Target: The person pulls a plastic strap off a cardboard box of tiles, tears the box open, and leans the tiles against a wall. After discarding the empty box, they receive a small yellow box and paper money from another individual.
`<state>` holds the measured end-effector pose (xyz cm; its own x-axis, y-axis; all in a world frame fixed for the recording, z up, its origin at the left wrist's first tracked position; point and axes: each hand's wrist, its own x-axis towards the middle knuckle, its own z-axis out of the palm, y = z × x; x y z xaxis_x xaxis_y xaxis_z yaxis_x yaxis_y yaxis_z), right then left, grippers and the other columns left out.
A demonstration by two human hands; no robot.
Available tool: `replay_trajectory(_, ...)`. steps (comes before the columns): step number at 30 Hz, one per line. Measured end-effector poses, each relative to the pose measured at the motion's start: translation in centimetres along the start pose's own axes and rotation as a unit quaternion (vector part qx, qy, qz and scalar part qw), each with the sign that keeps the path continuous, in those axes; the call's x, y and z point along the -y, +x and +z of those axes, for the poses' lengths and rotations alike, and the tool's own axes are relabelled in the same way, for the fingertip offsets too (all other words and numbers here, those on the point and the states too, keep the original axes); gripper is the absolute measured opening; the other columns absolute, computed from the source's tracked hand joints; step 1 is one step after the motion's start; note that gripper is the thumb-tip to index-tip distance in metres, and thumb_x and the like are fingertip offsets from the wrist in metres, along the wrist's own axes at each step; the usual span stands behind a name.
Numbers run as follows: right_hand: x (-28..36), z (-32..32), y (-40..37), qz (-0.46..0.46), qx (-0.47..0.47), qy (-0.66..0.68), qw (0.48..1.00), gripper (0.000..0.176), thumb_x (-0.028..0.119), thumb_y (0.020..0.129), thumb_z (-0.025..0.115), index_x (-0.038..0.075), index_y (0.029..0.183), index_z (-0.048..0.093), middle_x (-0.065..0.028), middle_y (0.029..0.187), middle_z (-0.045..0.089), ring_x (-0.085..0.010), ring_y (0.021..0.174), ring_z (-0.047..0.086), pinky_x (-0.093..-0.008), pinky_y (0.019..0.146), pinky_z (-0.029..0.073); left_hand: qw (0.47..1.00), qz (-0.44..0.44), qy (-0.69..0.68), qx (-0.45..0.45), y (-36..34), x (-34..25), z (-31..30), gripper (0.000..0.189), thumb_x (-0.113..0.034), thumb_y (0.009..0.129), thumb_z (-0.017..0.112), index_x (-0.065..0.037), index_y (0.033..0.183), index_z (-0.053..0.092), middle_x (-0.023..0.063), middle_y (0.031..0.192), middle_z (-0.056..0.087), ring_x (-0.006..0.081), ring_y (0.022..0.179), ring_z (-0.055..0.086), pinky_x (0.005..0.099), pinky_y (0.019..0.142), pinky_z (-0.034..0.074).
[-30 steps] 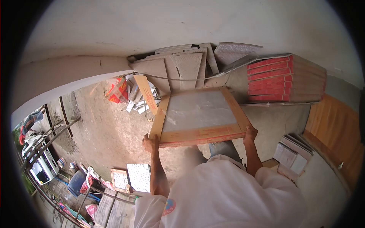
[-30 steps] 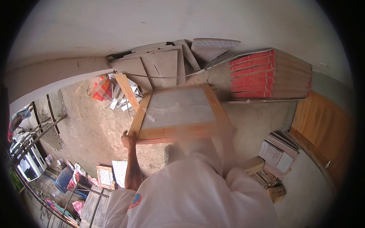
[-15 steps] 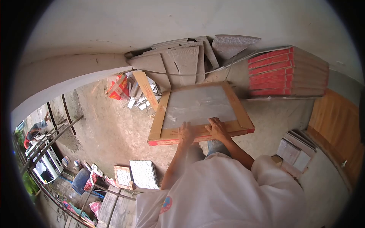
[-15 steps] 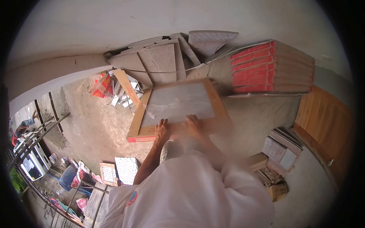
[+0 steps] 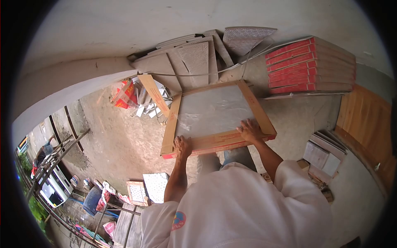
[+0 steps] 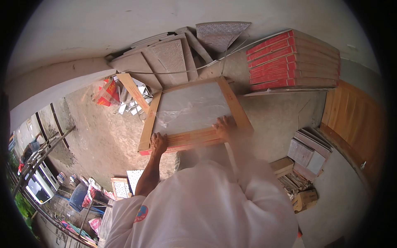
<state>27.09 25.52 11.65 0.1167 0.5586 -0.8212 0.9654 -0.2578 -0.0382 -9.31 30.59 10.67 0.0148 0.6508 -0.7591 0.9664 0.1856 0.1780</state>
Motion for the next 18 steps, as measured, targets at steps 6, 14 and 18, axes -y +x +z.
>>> replay_trajectory(6, -0.5, -7.5, -3.0, -0.055, 0.121, -0.076, 0.988, 0.064, 0.056, 0.095, 0.039, 0.013, 0.142, 0.041, -0.0202, 0.149, 0.033, -0.0396, 0.137, 0.030, -0.0512, 0.110, 0.029, 0.997, -0.061, 0.027, -0.025, 0.8, 0.6, -0.8, 0.058, -0.049, 0.094, 0.044, 0.003, 0.117, 0.053, 0.0276, 0.124, 0.050, 0.0425, 0.123, 0.044, 0.0534, 0.103, 0.032)
replay_trajectory(14, -7.6, -1.7, -3.0, 0.100, -0.053, 0.100, 0.989, 0.054, 0.044, 0.094, 0.047, -0.001, 0.123, 0.049, -0.0254, 0.130, 0.050, -0.0413, 0.119, 0.050, -0.0484, 0.098, 0.042, 0.994, -0.072, 0.009, 0.081, 2.2, 9.3, -2.4, 0.053, -0.045, 0.094, 0.042, 0.001, 0.110, 0.063, 0.0280, 0.113, 0.060, 0.0441, 0.108, 0.056, 0.0486, 0.093, 0.044)
replay_trajectory(18, -7.4, -3.1, -4.0, 0.126, -0.017, 0.157, 0.979, 0.049, 0.040, 0.093, 0.051, -0.002, 0.117, 0.051, -0.0246, 0.127, 0.051, -0.0397, 0.118, 0.051, -0.0469, 0.099, 0.042, 0.992, -0.054, -0.101, 0.053, 0.1, 9.9, -4.0, 0.051, -0.044, 0.095, 0.040, -0.001, 0.101, 0.066, 0.0292, 0.102, 0.063, 0.0461, 0.101, 0.058, 0.0512, 0.089, 0.045)
